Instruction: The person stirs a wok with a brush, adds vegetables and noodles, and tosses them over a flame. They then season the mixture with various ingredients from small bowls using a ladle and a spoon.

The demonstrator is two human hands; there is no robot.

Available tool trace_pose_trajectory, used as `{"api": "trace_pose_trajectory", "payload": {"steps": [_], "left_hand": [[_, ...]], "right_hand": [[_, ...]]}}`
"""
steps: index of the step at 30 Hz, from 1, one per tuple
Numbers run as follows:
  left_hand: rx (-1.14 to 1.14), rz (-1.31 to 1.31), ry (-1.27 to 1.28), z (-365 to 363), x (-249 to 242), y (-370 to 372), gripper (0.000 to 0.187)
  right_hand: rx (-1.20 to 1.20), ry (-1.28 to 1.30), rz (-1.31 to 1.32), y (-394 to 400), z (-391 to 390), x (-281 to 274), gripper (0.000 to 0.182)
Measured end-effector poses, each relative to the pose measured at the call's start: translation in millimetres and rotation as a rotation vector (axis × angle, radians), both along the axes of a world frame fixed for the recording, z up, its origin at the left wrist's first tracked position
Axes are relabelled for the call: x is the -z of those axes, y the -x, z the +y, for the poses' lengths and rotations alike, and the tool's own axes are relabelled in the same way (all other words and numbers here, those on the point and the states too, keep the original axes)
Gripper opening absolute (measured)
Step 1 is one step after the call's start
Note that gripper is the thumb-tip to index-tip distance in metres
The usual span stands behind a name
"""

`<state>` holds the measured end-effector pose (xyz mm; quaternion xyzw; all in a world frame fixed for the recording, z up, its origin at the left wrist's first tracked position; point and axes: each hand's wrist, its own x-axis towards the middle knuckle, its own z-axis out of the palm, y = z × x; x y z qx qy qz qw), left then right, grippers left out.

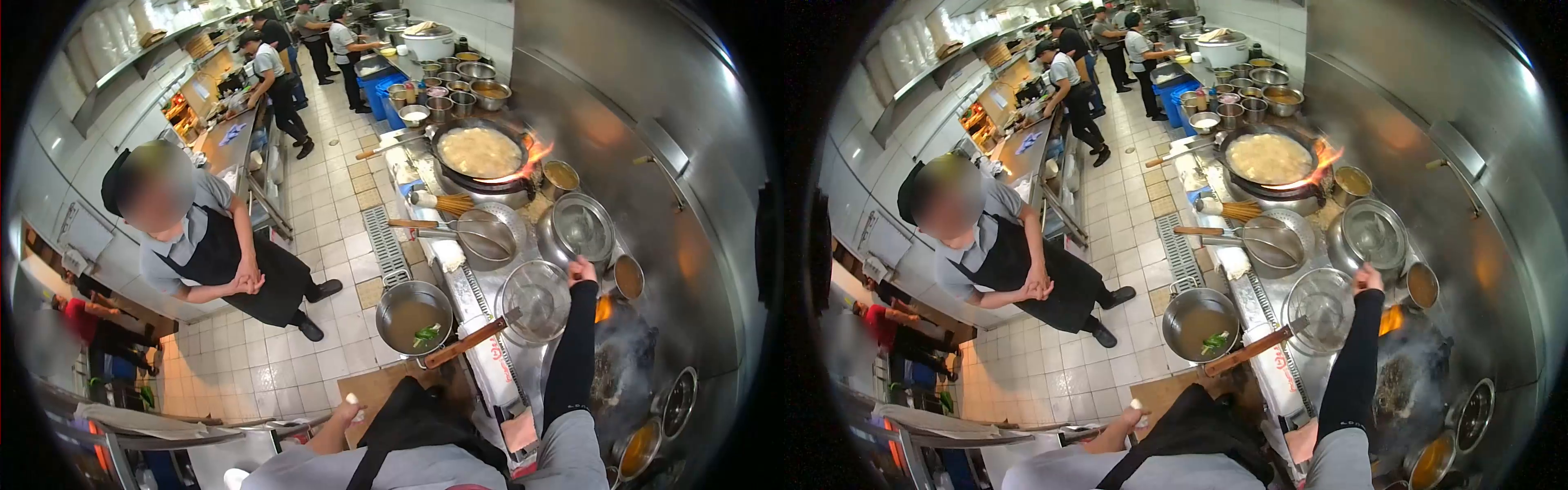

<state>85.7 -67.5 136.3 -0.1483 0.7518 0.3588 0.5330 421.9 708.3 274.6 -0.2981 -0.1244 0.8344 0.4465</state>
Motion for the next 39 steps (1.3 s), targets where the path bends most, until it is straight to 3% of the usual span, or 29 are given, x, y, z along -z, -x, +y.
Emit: {"api": "trace_pose_trajectory", "payload": {"steps": [2,4,6,7,11,15,17,21,23,25,26,27,28,29,31,32,34,35,37,39], "left_hand": [[-0.094,0.006,0.004,-17,-8,-5,0.045],[-0.184,0.023,-0.004,-21,-2,-1,0.047],[-0.258,0.047,-0.01,-20,14,9,0.046],[-0.271,0.099,-0.063,-14,10,13,0.044],[-0.228,0.316,-0.204,82,-82,41,0.036],[-0.236,0.384,-0.567,188,-141,63,0.04],[-0.067,0.342,-0.701,239,-184,60,0.048],[0.069,0.041,-1.02,321,-235,14,0.052],[0.204,-0.188,-1.13,352,-251,-24,0.034],[0.186,-0.518,-1.091,371,-253,-76,0.022],[0.33,-0.671,-1.111,383,-231,-99,0.025],[0.256,-0.735,-1.024,379,-254,-130,0.029],[0.353,-0.832,-0.957,378,-249,-155,0.033],[0.319,-0.975,-0.838,376,-234,-189,0.033],[0.514,-1.073,-0.633,368,-247,-226,0.043],[0.594,-1.118,-0.591,364,-249,-238,0.047],[0.549,-1.22,-0.624,355,-263,-256,0.049],[0.526,-1.269,-0.642,352,-267,-262,0.051],[0.464,-1.179,-0.567,352,-263,-269,0.05],[0.479,-1.034,-0.477,364,-249,-271,0.046]], "right_hand": [[0.041,0.34,0.729,-16,-18,-32,0.021],[0.135,0.263,0.6,-30,-45,-44,0.019],[0.156,0.132,0.662,-53,-59,-12,0.032],[0.13,0.188,0.744,-63,-80,-18,0.039],[0.062,0.171,0.765,-100,-166,-81,0.05],[0.041,0.15,0.78,-138,-252,-155,0.053],[0.038,0.153,0.723,-161,-292,-180,0.054],[0.15,0.245,0.548,-190,-360,-199,0.051],[0.242,0.298,0.405,-195,-383,-192,0.046],[0.306,0.333,0.255,-195,-404,-181,0.038],[0.345,0.347,0.196,-192,-413,-171,0.035],[0.359,0.344,0.163,-190,-422,-158,0.034],[0.373,0.344,0.132,-187,-432,-145,0.033],[0.345,0.283,0.042,-181,-442,-133,0.031],[0.364,0.244,-0.206,-149,-466,-138,0.027],[0.411,0.098,-0.55,-116,-479,-154,0.032],[-0.031,-0.103,-0.97,-147,-496,-135,0.042],[-0.117,-0.13,-1.542,-215,-498,-54,0.047],[0.328,-0.348,-2.27,-304,-530,51,0.04],[-0.621,-0.014,-2.632,-319,-559,45,0.034]]}}
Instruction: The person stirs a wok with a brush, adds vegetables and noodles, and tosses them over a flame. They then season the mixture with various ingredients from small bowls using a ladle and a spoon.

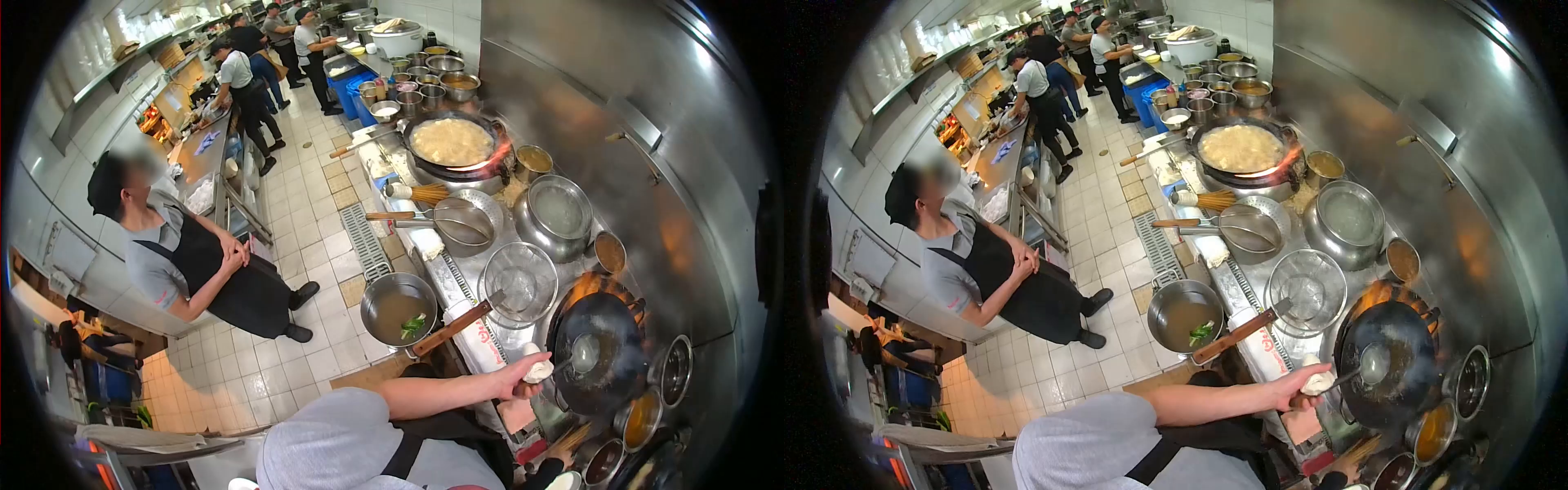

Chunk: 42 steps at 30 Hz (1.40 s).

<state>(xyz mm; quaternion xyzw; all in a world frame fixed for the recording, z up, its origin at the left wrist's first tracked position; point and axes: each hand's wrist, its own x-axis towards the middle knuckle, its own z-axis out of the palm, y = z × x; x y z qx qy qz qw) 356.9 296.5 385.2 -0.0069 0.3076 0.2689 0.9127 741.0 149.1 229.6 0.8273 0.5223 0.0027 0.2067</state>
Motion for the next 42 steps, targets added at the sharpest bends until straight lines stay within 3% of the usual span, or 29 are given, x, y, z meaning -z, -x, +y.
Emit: {"api": "trace_pose_trajectory", "payload": {"steps": [1,4,7,8,11,12,15,16,17,19,21,23,25,26,30,33,34,38,41,42], "left_hand": [[0.036,0.097,-0.118,3,4,3,0.045],[0.152,0.428,-0.49,17,13,5,0.041],[0.097,1.007,-1.309,18,22,-6,0.047],[0.321,1.186,-1.387,15,3,1,0.056],[0.658,1.329,-1.523,12,-14,9,0.062],[0.635,1.376,-1.537,3,-17,5,0.061],[0.54,1.144,-1.256,-19,-42,-12,0.061],[0.177,1.077,-1.33,-26,-26,-22,0.051],[0.241,0.891,-1.04,-23,-12,-28,0.048],[0.341,0.507,-0.459,-17,-29,-26,0.046],[0.153,0.202,-0.176,-19,-31,-27,0.047],[0.093,0.015,0.045,-18,-33,-20,0.047],[0.031,-0.033,0.096,-17,-17,-23,0.047],[-0.006,-0.061,0.127,-17,-8,-25,0.047],[-0.085,-0.161,0.141,-24,-8,-34,0.047],[-0.13,-0.175,0.159,-25,-5,-40,0.046],[-0.142,-0.187,0.149,-26,-5,-45,0.046],[-0.142,-0.138,0.128,-23,-9,-49,0.047],[-0.126,-0.13,0.097,-21,-8,-52,0.048],[-0.124,-0.125,0.086,-21,-10,-53,0.048]], "right_hand": [[0.046,0.13,-0.001,-1,-3,4,0.033],[0.246,0.037,0.304,13,-14,17,0.033],[0.359,-0.195,0.572,28,-33,17,0.037],[0.392,-0.292,0.672,31,-42,15,0.038],[0.447,-0.6,0.981,38,-65,-10,0.045],[0.449,-0.7,1.067,43,-67,-25,0.048],[0.29,-1.01,1.23,49,-45,-83,0.056],[0.155,-1.092,1.232,47,-26,-100,0.059],[0.024,-1.133,1.203,44,-4,-117,0.062],[-0.195,-0.955,0.898,40,56,-166,0.047],[-0.353,-0.697,1.049,10,119,-152,0.057],[-0.457,-0.222,0.782,-21,176,-134,0.053],[-0.408,-0.268,0.546,-7,202,-174,0.045],[-0.534,-0.367,0.392,-11,210,-166,0.036],[-0.739,-0.172,0.526,-1,215,-165,0.039],[-0.505,-0.283,0.479,-9,237,-185,0.028],[-0.538,-0.378,0.396,-6,238,-172,0.033],[-0.648,-0.237,0.599,-15,232,-156,0.028],[-0.478,-0.432,0.441,-7,232,-154,0.03],[-0.542,-0.437,0.429,2,225,-145,0.037]]}}
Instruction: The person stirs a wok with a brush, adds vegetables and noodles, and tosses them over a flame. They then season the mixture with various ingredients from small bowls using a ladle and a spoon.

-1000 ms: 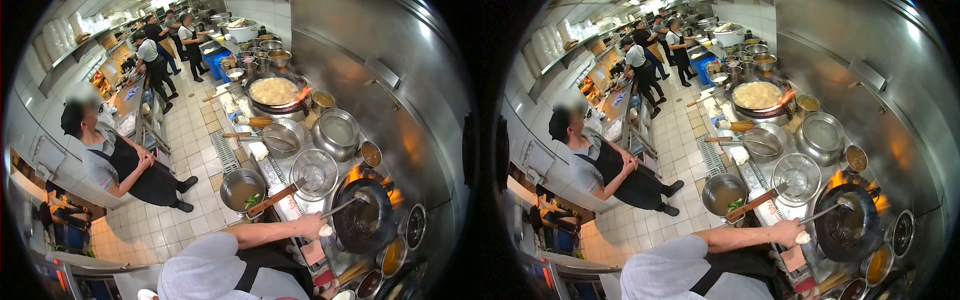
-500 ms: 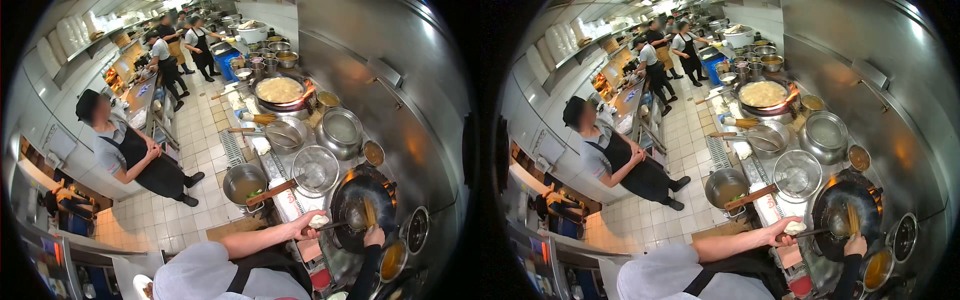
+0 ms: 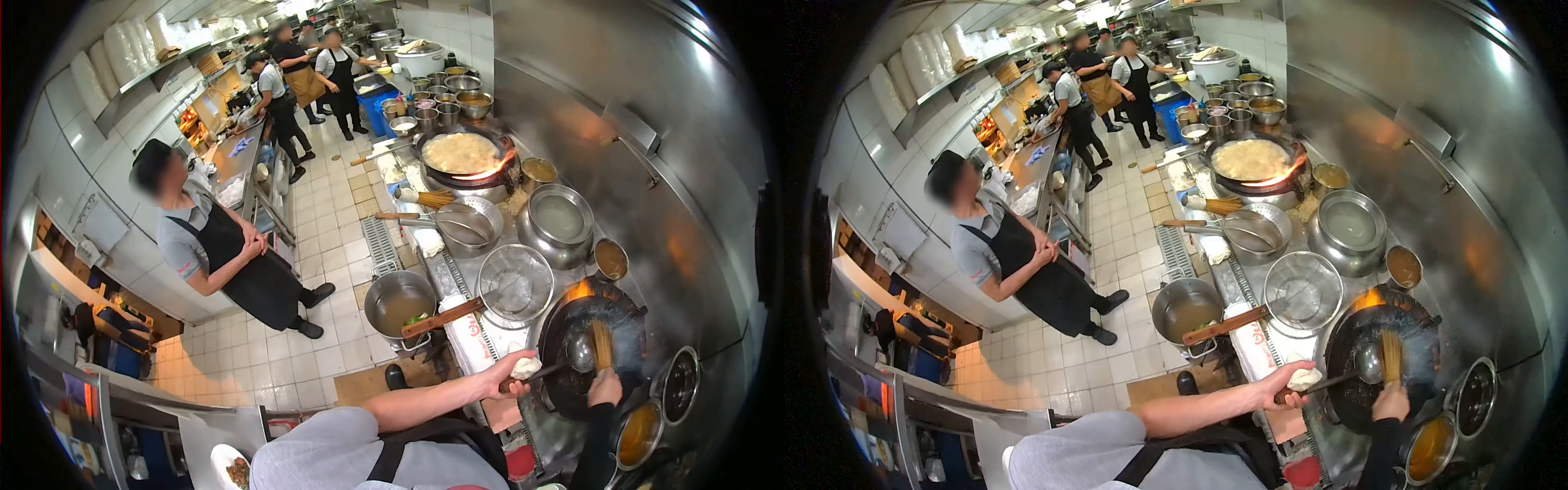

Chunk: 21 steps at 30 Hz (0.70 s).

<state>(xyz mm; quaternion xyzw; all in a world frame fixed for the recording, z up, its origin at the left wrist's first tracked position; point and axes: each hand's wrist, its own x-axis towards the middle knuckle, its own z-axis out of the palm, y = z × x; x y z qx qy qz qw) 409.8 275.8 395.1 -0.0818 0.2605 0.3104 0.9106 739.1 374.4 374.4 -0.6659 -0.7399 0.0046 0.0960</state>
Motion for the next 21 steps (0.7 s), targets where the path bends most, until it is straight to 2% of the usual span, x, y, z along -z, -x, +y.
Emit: {"api": "trace_pose_trajectory", "payload": {"steps": [1,2,3,5,6,9,10,13,14,15,17,18,19,21], "left_hand": [[0.008,0.01,-0.008,0,-1,1,0.048],[0.016,0.015,-0.021,1,-1,0,0.049],[0.007,-0.002,0.01,-5,2,-2,0.049],[-0.018,-0.021,0.041,1,3,4,0.049],[-0.01,-0.018,0.009,2,7,4,0.049],[0.001,-0.011,0.023,1,3,3,0.047],[-0.001,-0.026,0.031,-3,3,3,0.046],[-0.028,-0.02,0.016,-2,2,5,0.044],[-0.035,0.015,0.007,-6,2,1,0.044],[-0.038,0.055,-0.009,-7,0,0,0.044],[0.02,0.26,-0.117,-12,-2,0,0.045],[0.066,0.373,-0.212,-14,-1,0,0.046],[0.104,0.483,-0.307,-15,-1,-1,0.047],[0.236,0.658,-0.39,-22,-17,-4,0.049]], "right_hand": [[-0.05,-0.02,-0.016,8,-8,8,0.045],[-0.218,0.114,0.079,-2,-10,3,0.047],[-0.183,0.174,0.216,-10,-4,5,0.042],[0.011,0.068,0.047,-27,16,19,0.047],[0.059,0.008,0.08,-9,8,5,0.044],[-0.214,0.003,0.16,1,-11,-3,0.041],[-0.185,0.182,0.235,-13,-3,2,0.044],[0.08,0.06,0.13,-4,-3,1,0.042],[0.077,0.024,0.028,14,-15,1,0.038],[-0.066,0.052,-0.002,13,-23,6,0.031],[0.011,0.287,0.463,-47,8,80,0.032],[0.045,0.263,0.372,-46,4,46,0.032],[0.073,0.24,0.276,-34,-3,-10,0.032],[0.059,0.263,0.078,-8,-20,-32,0.032]]}}
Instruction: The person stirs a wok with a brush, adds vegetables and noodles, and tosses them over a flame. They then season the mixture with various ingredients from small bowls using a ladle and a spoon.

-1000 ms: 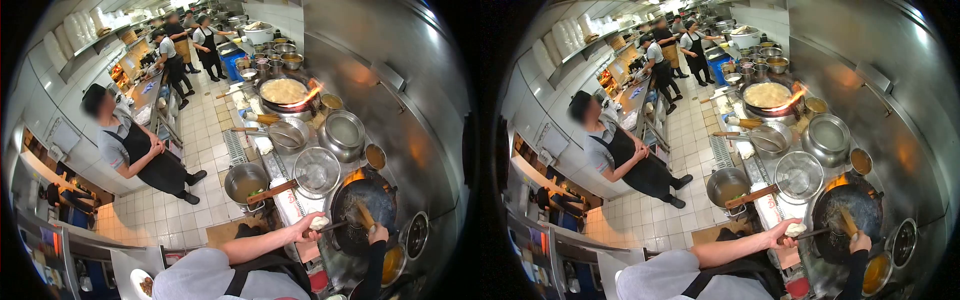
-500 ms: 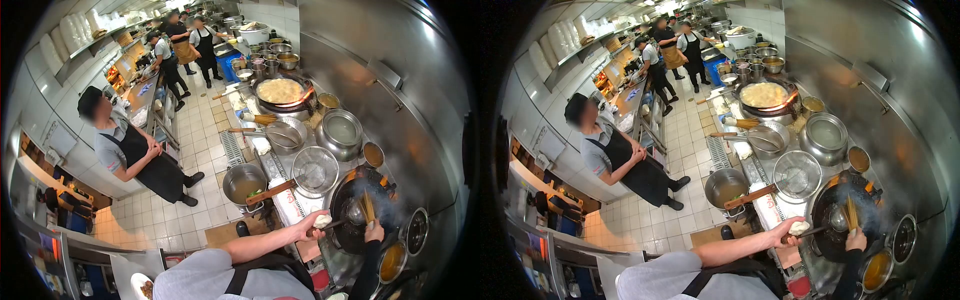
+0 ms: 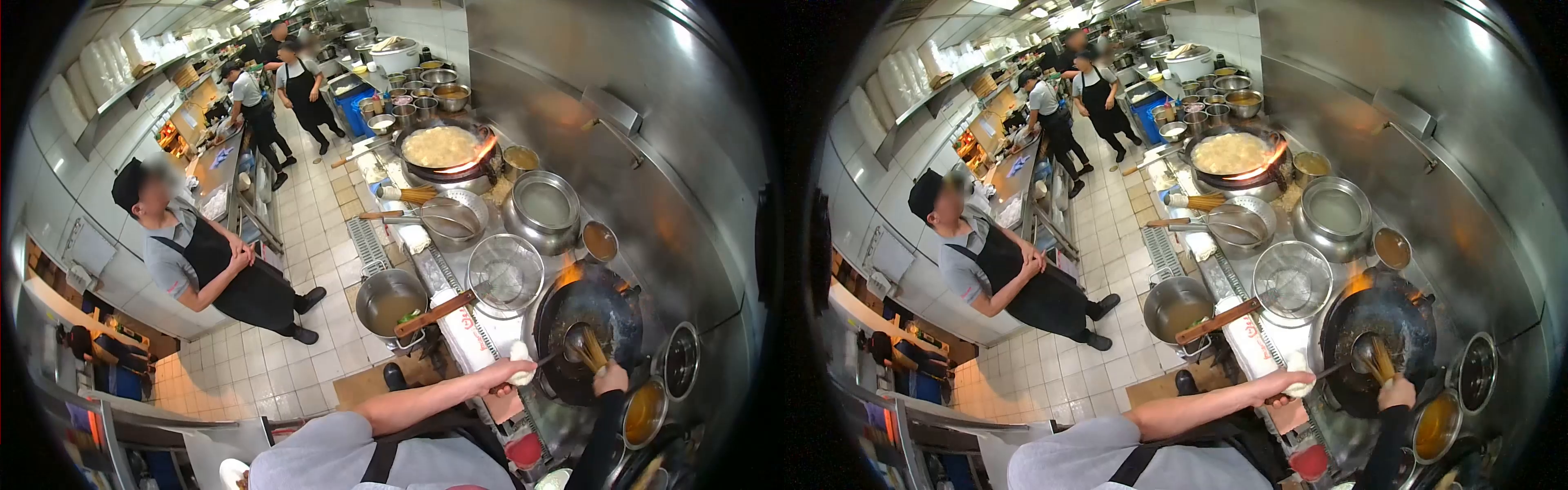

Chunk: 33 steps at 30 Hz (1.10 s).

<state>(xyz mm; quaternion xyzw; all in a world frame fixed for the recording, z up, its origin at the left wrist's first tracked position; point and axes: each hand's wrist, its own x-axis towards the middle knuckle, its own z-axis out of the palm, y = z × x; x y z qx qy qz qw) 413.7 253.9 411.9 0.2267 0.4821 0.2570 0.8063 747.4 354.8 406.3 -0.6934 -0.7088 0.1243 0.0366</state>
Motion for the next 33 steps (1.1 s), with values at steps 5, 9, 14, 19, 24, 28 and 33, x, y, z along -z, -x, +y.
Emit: {"api": "trace_pose_trajectory", "payload": {"steps": [5,9,14,19,24,28,33], "left_hand": [[0.105,0.132,-0.16,12,5,6,0.045],[0.111,0.221,-0.261,15,-10,4,0.044],[0.155,0.243,-0.335,15,-10,14,0.042],[0.151,0.122,-0.182,12,-6,18,0.043],[0.039,-0.281,0.158,13,8,16,0.05],[-0.13,-0.574,0.388,12,11,23,0.048],[-0.154,-0.53,0.314,11,17,23,0.044]], "right_hand": [[-0.027,-0.099,-0.077,-1,-15,7,0.025],[-0.146,-0.081,-0.208,25,-34,7,0.029],[-0.098,-0.122,-0.142,-33,-11,22,0.031],[-0.268,-0.03,-0.19,-23,-28,9,0.039],[-0.2,-0.161,-0.166,2,-21,5,0.041],[-0.275,0.005,-0.188,-22,13,26,0.041],[-0.345,-0.05,-0.101,20,-20,8,0.043]]}}
